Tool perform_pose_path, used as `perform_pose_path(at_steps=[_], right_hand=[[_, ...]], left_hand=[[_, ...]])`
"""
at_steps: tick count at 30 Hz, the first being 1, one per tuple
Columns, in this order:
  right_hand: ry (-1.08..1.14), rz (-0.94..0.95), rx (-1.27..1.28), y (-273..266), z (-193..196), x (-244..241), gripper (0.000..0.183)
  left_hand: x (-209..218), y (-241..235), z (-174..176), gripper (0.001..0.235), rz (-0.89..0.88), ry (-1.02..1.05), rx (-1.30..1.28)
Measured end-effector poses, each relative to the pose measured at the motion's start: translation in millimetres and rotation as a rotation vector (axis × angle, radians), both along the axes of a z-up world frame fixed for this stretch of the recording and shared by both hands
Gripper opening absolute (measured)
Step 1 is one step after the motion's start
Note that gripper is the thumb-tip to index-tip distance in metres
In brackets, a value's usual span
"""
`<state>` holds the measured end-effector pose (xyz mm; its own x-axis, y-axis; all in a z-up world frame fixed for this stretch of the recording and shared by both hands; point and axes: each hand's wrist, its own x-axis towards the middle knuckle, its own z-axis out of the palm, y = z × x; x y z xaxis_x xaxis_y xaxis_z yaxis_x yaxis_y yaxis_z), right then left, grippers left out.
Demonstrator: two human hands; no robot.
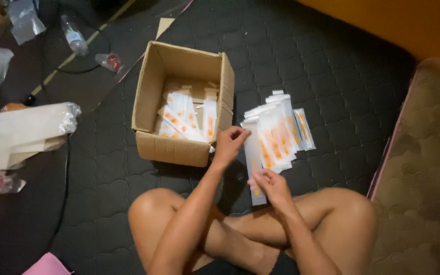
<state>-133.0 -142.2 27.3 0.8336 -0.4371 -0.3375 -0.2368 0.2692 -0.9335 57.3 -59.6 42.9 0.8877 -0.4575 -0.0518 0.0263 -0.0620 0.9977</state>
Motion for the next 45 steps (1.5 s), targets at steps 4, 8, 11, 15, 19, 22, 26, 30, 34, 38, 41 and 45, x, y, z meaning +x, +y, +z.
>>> perform_pose_path(at_steps=[4,8,11,15,19,22,26,30,34,38,41,45], right_hand=[[0.050,0.004,0.036,14.7,10.8,-23.4,0.021],[0.204,-0.082,0.102,21.0,27.8,-30.1,0.027],[0.200,-0.064,0.084,17.7,15.9,-33.0,0.027],[0.194,-0.065,0.097,19.6,20.5,-32.5,0.027],[0.191,-0.042,0.080,19.9,21.9,-33.4,0.026],[0.184,-0.047,0.106,21.0,21.3,-34.1,0.026],[0.153,-0.067,0.109,20.6,12.1,-35.2,0.025],[0.153,-0.080,0.132,21.6,12.9,-35.5,0.025],[0.188,-0.075,0.111,23.2,24.0,-34.8,0.025],[0.187,-0.097,0.109,22.1,24.4,-34.0,0.025],[0.077,-0.189,0.208,5.3,-1.9,-36.6,0.017],[0.007,-0.521,0.537,-10.5,19.1,-28.7,0.032]], left_hand=[[0.6,-0.2,-7.0,0.017,0.034,-0.006,0.020],[-9.5,1.3,10.2,0.015,-0.002,-0.008,0.064],[-8.5,0.6,7.3,0.014,-0.001,-0.008,0.054],[-8.6,2.4,3.4,0.015,0.004,-0.001,0.041],[-10.3,3.8,7.5,0.016,0.011,0.007,0.056],[-11.1,3.7,8.5,0.014,0.012,0.022,0.065],[-11.2,3.0,7.7,0.015,0.002,-0.004,0.046],[-12.1,3.8,9.5,0.014,0.004,-0.009,0.054],[-12.3,3.7,10.2,0.013,0.002,-0.012,0.069],[-13.5,4.8,15.6,0.016,0.012,-0.005,0.053],[-16.6,13.6,35.3,0.021,0.032,-0.015,0.013],[-29.4,36.1,75.0,0.022,0.058,0.126,0.019]])
